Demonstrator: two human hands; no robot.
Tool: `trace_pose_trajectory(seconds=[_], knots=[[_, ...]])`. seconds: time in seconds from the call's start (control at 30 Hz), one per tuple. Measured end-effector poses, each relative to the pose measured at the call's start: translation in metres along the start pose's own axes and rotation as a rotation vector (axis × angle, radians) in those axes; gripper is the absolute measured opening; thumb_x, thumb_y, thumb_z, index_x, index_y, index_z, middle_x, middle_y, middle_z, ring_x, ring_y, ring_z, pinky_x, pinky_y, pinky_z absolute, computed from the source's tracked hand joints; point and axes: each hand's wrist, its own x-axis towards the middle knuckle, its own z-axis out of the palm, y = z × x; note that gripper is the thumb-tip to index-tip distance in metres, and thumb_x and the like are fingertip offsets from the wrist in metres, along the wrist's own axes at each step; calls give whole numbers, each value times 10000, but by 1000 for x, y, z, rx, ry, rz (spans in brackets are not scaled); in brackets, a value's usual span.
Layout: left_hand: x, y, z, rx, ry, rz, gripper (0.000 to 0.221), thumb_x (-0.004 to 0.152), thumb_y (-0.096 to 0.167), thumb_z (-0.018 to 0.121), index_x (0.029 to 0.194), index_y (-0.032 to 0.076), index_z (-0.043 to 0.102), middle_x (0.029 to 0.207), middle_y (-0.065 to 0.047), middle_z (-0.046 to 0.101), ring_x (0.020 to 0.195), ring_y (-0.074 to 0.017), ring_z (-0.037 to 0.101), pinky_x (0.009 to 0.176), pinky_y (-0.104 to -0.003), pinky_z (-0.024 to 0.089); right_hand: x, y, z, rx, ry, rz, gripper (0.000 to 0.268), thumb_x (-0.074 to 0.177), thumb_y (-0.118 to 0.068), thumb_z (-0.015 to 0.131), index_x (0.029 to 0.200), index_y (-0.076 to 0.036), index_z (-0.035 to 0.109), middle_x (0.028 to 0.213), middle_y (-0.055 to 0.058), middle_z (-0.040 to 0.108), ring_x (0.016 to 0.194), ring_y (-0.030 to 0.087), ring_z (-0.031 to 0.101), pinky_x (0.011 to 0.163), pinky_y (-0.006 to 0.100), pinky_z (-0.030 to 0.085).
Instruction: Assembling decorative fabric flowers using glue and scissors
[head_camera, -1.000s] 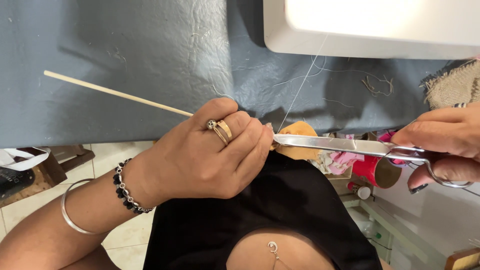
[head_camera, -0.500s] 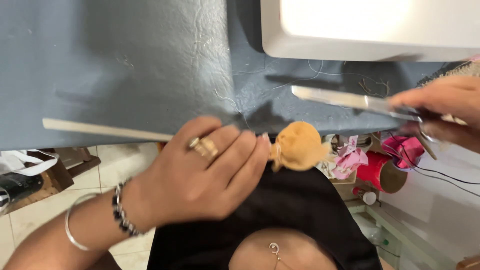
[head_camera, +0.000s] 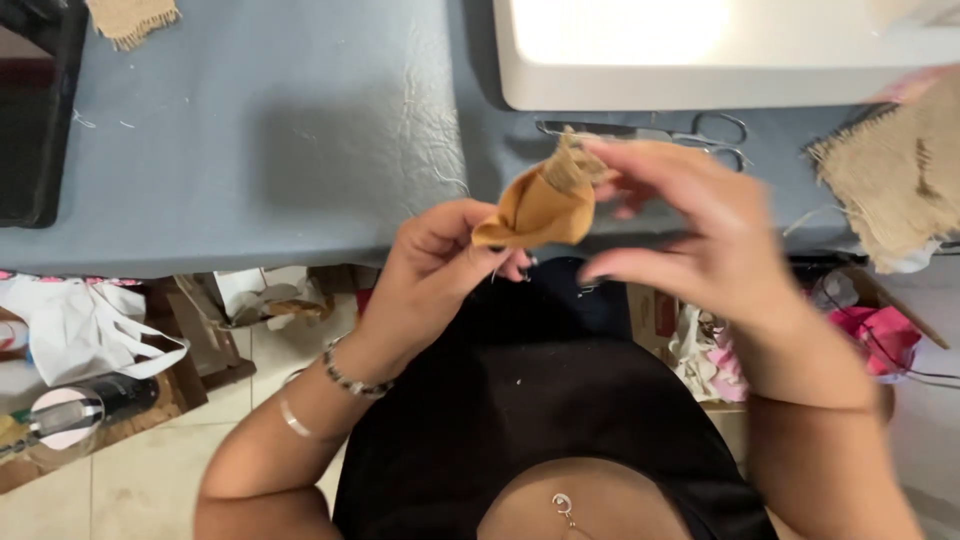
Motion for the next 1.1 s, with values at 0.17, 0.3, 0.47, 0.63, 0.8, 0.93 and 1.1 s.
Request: trace_pose_trajectory(seconds=[0.17, 0.3, 0.47, 0.63, 0.8, 0.93, 1.1], knots=[[-13, -20, 15, 12, 65, 84, 91, 1003, 61, 661, 1087, 71, 695, 956, -23, 731, 871, -75, 671, 849, -229, 563, -5, -27, 38, 462, 214, 222, 913, 748, -352, 834, 1487, 23, 449, 1473, 166, 560, 1279, 251, 639, 1117, 341, 561], [-23, -38, 15, 186, 100, 168, 142, 1007, 66, 675, 1146, 51, 698, 1082, -42, 740, 987, -101, 684, 903, -245, 570, -16, -33, 44, 242, 288, 175, 621, 854, -195, 865, 1345, 29, 558, 1367, 187, 646, 1245, 272, 675, 1071, 340, 569], [-27, -35, 14, 412, 76, 195, 233, 977, 97, 718, 1205, 57, 693, 1129, -40, 750, 971, -113, 708, 918, -259, 593, -23, -34, 46, 219, 253, 152, 500, 900, -190, 820, 1301, 9, 597, 1294, 172, 689, 1134, 257, 709, 998, 336, 574], [-27, -31, 15, 416, 84, 189, 251, 952, 107, 750, 1188, 50, 686, 1093, -33, 755, 950, -101, 700, 913, -257, 599, -29, -32, 47, 185, 214, 136, 515, 895, -231, 811, 1281, 32, 598, 1273, 202, 697, 1114, 270, 720, 997, 351, 567], [-26, -28, 11, 545, 67, 215, 215, 943, 61, 716, 1157, 73, 694, 1052, -20, 757, 913, -121, 722, 882, -260, 592, -37, -24, 51, 183, 225, 14, 546, 927, -239, 779, 1327, 60, 557, 1061, 119, 681, 977, 282, 653, 1023, 442, 505], [-30, -27, 14, 578, 85, 166, 471, 941, 28, 712, 1390, 130, 612, 1282, -59, 748, 1125, -106, 742, 1052, -227, 554, -42, -18, 56, 133, 186, -12, 604, 924, -305, 783, 1357, 26, 520, 1277, 165, 655, 1136, 346, 685, 1114, 506, 512], [-32, -35, 10, 757, 88, 270, 372, 929, 83, 754, 1292, 123, 681, 1168, -21, 782, 970, -134, 769, 902, -249, 577, -42, -18, 59, 236, 215, 16, 635, 939, -143, 808, 1429, 20, 438, 1249, 170, 630, 1152, 273, 634, 1070, 381, 551]])
